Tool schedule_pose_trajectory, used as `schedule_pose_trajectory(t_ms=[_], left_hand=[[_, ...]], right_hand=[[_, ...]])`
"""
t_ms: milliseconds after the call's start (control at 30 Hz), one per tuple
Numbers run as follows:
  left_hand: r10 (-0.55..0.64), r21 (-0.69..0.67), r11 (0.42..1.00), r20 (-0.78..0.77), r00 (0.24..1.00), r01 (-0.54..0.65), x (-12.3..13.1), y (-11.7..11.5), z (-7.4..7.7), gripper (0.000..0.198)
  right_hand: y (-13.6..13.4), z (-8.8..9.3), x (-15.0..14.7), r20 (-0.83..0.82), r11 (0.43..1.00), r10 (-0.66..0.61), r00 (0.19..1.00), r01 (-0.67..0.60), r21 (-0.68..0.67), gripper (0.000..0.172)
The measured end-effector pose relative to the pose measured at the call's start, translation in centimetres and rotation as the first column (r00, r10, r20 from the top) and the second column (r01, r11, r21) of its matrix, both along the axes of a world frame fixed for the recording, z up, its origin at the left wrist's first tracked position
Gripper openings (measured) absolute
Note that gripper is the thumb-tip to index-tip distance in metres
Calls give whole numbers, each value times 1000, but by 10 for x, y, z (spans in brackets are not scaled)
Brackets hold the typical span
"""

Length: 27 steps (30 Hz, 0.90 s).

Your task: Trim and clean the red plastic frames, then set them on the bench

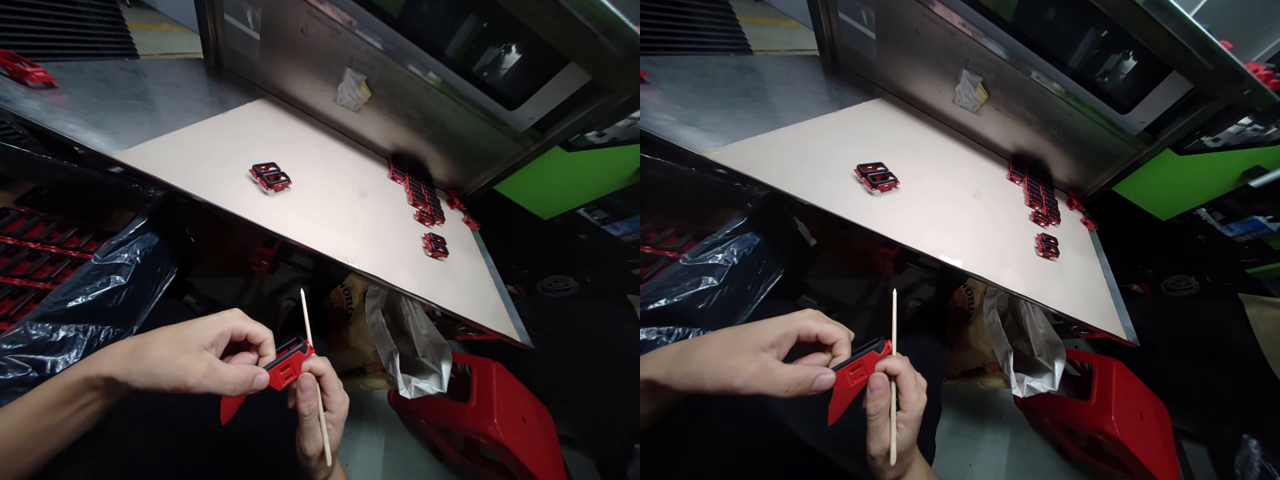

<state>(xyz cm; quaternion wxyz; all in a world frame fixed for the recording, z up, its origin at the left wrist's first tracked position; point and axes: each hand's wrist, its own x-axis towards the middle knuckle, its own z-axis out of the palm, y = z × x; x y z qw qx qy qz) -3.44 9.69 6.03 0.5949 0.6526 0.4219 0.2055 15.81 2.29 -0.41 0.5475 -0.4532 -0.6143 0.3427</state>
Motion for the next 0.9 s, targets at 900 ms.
schedule_pose_trajectory(t_ms=[900], left_hand=[[-142,-207,967,53,988,150,10,-10,-25,36]], right_hand=[[-1,-5,2,-237,965,17,971,-78,-251,28]])
